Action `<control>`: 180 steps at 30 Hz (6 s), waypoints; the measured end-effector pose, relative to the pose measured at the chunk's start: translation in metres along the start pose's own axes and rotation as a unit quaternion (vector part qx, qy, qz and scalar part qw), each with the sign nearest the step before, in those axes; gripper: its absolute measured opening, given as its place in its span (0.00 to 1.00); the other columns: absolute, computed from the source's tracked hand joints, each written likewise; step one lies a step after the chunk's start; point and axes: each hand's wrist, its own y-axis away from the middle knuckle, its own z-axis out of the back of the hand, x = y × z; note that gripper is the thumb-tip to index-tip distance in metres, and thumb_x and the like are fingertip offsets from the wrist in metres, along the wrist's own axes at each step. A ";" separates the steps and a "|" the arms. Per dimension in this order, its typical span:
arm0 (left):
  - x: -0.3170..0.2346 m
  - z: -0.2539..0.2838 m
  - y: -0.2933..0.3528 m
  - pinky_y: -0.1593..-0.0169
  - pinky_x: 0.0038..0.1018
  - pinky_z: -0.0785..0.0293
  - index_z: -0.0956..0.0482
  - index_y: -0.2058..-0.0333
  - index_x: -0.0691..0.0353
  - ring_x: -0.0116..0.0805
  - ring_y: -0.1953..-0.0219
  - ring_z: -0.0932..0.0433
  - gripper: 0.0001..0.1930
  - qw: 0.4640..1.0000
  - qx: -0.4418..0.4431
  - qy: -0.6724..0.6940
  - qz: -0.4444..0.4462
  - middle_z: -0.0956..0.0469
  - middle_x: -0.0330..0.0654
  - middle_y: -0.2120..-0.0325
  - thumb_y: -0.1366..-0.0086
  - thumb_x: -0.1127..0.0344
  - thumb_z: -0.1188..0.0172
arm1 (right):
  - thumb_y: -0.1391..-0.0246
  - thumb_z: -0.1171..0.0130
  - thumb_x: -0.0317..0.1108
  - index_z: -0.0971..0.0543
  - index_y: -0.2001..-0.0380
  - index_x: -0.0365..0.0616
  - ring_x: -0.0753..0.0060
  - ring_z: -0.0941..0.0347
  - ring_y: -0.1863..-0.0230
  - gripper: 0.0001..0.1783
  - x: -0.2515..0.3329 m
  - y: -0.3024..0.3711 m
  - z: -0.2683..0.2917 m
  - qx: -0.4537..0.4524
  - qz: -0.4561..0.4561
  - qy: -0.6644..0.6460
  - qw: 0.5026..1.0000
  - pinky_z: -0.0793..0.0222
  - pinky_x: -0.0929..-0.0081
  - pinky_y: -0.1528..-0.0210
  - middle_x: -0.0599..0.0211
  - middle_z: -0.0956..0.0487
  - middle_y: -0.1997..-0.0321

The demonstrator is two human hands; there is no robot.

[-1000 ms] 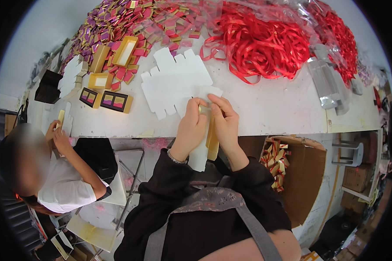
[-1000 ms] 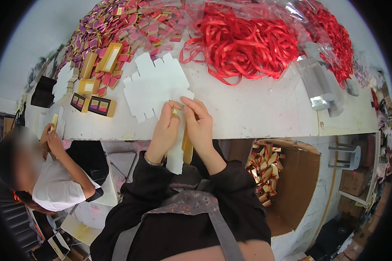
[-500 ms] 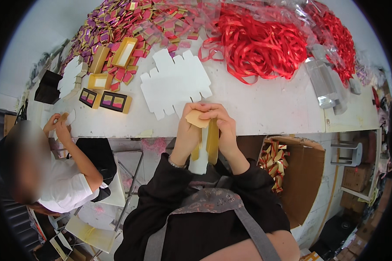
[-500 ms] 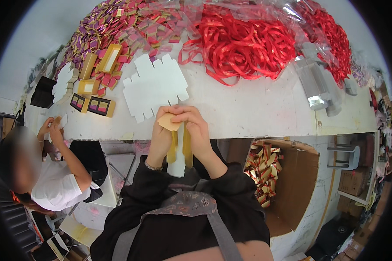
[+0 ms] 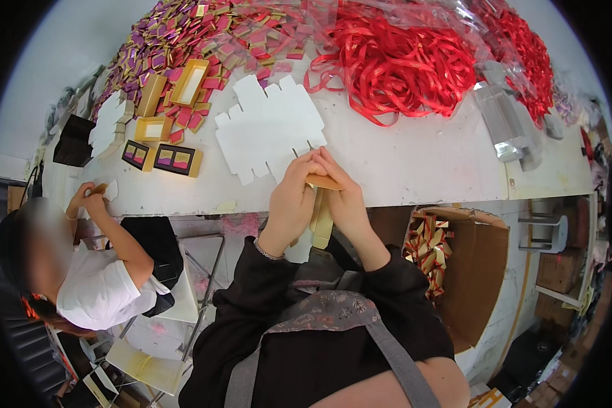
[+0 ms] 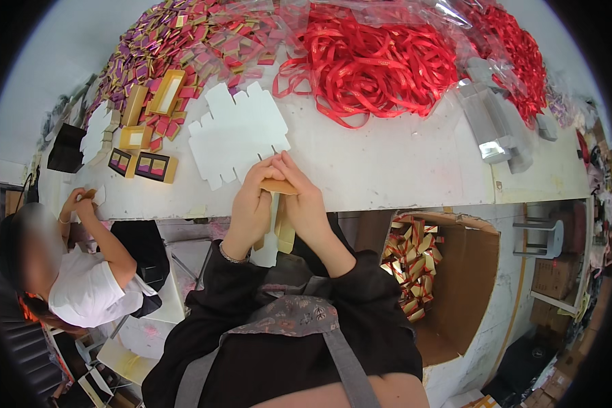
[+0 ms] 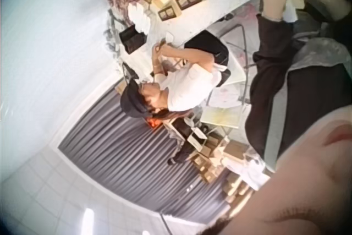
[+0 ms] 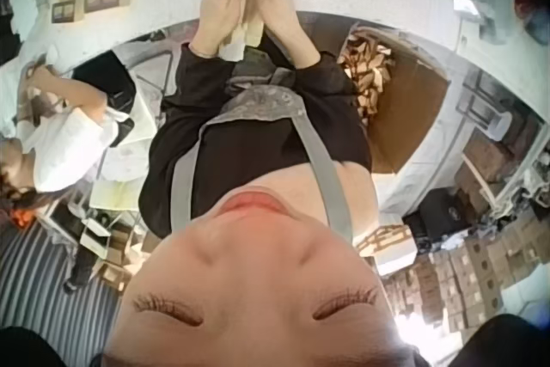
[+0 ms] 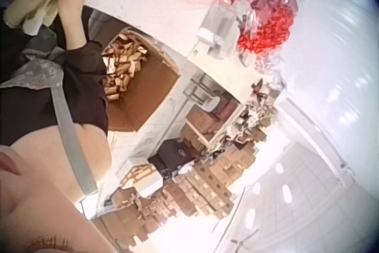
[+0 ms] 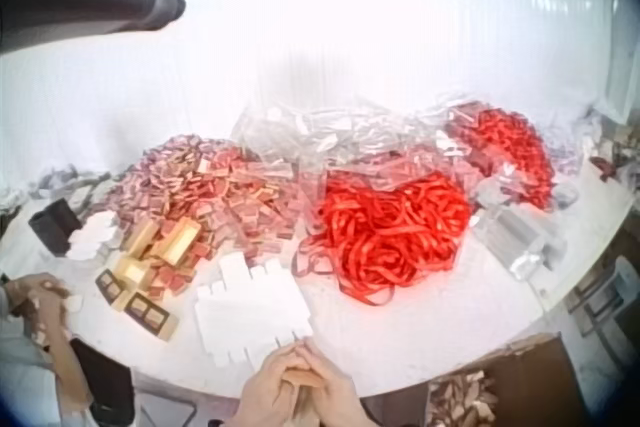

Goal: The person assembles small rectangular boxes from flat cardboard pieces, inserts colorful inserts, and ties red ribbons around them. The person repeats this process multiple times, placing finished boxes on the table.

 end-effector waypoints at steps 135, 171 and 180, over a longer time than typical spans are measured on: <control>0.022 0.033 -0.041 0.68 0.38 0.29 0.30 0.71 0.63 0.48 0.70 0.25 0.05 0.926 0.121 -0.348 -0.079 0.26 0.48 0.75 0.49 0.76 0.47 | 0.66 0.40 0.26 0.28 0.76 0.41 0.62 0.26 0.69 0.09 0.009 -0.052 -0.007 0.085 0.167 0.511 0.839 0.28 0.71 0.75 0.62 0.24 0.77; -0.030 0.017 0.014 0.57 0.37 0.27 0.32 0.45 0.61 0.50 0.59 0.25 0.23 0.961 0.001 -0.278 -0.005 0.27 0.51 0.58 0.42 0.75 0.46 | 0.42 0.53 0.26 0.53 0.33 0.38 0.54 0.23 0.64 0.35 0.029 0.010 0.013 -0.131 -0.034 0.099 0.986 0.28 0.68 0.62 0.46 0.29 0.49; 0.003 0.002 -0.005 0.48 0.35 0.33 0.45 0.40 0.63 0.52 0.48 0.32 0.29 0.997 0.041 0.011 0.058 0.35 0.54 0.49 0.42 0.79 0.57 | 0.41 0.54 0.29 0.31 0.49 0.42 0.52 0.26 0.65 0.17 0.009 -0.012 0.009 -0.051 -0.054 0.129 0.989 0.30 0.66 0.62 0.48 0.29 0.52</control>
